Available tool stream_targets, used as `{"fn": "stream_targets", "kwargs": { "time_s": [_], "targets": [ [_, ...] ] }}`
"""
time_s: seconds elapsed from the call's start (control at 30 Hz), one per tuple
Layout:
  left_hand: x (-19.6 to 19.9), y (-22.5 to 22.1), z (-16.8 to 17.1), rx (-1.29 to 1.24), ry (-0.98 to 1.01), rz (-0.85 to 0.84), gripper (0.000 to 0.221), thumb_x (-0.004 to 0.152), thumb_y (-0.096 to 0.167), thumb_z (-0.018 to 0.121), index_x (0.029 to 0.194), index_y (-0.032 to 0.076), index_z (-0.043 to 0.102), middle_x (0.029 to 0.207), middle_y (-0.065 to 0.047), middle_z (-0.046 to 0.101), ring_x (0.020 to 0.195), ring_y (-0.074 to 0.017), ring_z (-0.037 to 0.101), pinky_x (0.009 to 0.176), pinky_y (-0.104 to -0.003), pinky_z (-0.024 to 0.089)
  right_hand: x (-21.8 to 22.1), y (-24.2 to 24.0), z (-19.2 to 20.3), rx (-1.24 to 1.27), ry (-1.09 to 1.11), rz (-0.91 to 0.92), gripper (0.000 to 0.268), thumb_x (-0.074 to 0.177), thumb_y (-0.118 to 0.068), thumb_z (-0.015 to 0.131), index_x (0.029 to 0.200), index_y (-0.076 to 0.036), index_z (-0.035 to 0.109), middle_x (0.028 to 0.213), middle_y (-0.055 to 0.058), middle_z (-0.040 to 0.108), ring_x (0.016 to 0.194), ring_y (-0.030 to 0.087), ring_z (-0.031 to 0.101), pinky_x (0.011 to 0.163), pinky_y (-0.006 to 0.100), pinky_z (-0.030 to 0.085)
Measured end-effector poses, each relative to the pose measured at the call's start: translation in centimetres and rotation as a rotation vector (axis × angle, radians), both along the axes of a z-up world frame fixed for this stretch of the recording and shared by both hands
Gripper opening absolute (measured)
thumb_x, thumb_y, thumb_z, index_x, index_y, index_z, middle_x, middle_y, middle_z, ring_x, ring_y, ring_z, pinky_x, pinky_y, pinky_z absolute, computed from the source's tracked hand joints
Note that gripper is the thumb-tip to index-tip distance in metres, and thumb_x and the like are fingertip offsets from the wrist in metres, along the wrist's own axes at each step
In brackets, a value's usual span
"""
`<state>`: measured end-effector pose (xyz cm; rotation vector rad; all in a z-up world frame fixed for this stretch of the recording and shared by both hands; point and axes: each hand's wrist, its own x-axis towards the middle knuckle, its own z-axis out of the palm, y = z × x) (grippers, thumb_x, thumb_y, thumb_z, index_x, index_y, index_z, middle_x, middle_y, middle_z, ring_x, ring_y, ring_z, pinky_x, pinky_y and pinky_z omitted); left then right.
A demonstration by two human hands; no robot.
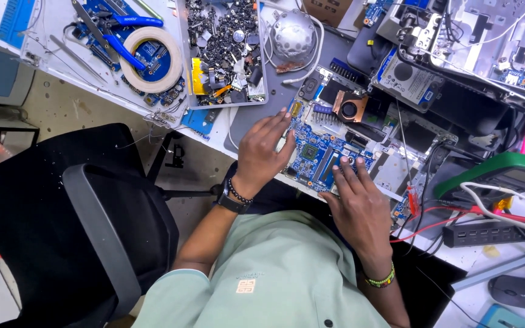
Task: Repairing a laptop by connecting ribbon cables to the motherboard and inspecting the internal components.
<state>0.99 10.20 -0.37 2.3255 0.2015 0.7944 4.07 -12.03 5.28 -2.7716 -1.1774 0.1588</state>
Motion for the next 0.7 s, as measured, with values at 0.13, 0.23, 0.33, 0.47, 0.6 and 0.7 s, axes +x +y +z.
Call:
{"fn": "stream_targets", "kwargs": {
  "time_s": [0.13, 0.23, 0.33, 0.47, 0.6, 0.7],
  "targets": [
    [0.8, 0.5, -2.1, 0.011, -0.053, -0.011, 0.022, 0.092, 0.012, 0.077, 0.109, -0.002, 0.078, 0.106, -0.024, 0.077, 0.105, -0.0348, 0.074, 0.093, -0.04, 0.059, 0.6, -0.1, -0.9, 0.06, -0.025, -0.013, 0.054, 0.092, -0.051, 0.07, 0.127, -0.01, 0.074, 0.131, 0.018, 0.071, 0.132, 0.041, 0.061, 0.092, 0.045, 0.06],
    [0.6, 0.8, -1.2, 0.012, -0.048, -0.064, 0.021, 0.091, 0.012, 0.078, 0.108, -0.001, 0.078, 0.105, -0.024, 0.077, 0.104, -0.0344, 0.075, 0.096, -0.04, 0.059, 0.2, -0.3, -0.5, 0.066, -0.004, -0.028, 0.053, 0.092, -0.051, 0.071, 0.126, -0.01, 0.074, 0.131, 0.018, 0.071, 0.131, 0.041, 0.062, 0.092, 0.046, 0.06],
    [0.3, 0.5, -0.6, 0.017, -0.029, -0.061, 0.022, 0.091, 0.011, 0.077, 0.108, -0.002, 0.078, 0.104, -0.024, 0.077, 0.104, -0.0351, 0.075, 0.095, -0.041, 0.059, -0.1, -0.6, -0.5, 0.088, -0.004, -0.004, 0.051, 0.091, -0.045, 0.072, 0.126, -0.008, 0.074, 0.131, 0.019, 0.071, 0.131, 0.043, 0.062, 0.089, 0.046, 0.06],
    [-0.5, -0.1, -0.8, 0.007, -0.01, -0.011, 0.021, 0.09, 0.01, 0.077, 0.106, -0.003, 0.078, 0.103, -0.024, 0.077, 0.104, -0.0363, 0.075, 0.095, -0.042, 0.059, -0.2, -0.9, -0.4, 0.098, -0.011, 0.031, 0.052, 0.09, -0.046, 0.073, 0.126, -0.009, 0.074, 0.132, 0.018, 0.071, 0.132, 0.043, 0.061, 0.089, 0.047, 0.06],
    [-0.4, -0.4, -1.2, -0.01, -0.033, 0.025, 0.024, 0.092, 0.009, 0.076, 0.112, -0.004, 0.076, 0.108, -0.025, 0.076, 0.106, -0.037, 0.074, 0.094, -0.042, 0.059, -0.3, -0.6, -0.6, 0.065, -0.029, 0.046, 0.043, 0.094, -0.043, 0.07, 0.124, -0.013, 0.075, 0.13, 0.015, 0.073, 0.133, 0.041, 0.061, 0.09, 0.045, 0.06],
    [-0.2, -0.2, -0.7, -0.032, -0.012, 0.032, 0.023, 0.093, 0.009, 0.074, 0.111, -0.005, 0.076, 0.107, -0.025, 0.076, 0.105, -0.038, 0.074, 0.093, -0.044, 0.059, 0.2, -0.4, -0.6, 0.113, -0.001, 0.047, 0.039, 0.094, -0.039, 0.072, 0.122, -0.012, 0.077, 0.127, 0.016, 0.074, 0.131, 0.042, 0.062, 0.088, 0.045, 0.061]
  ]
}}
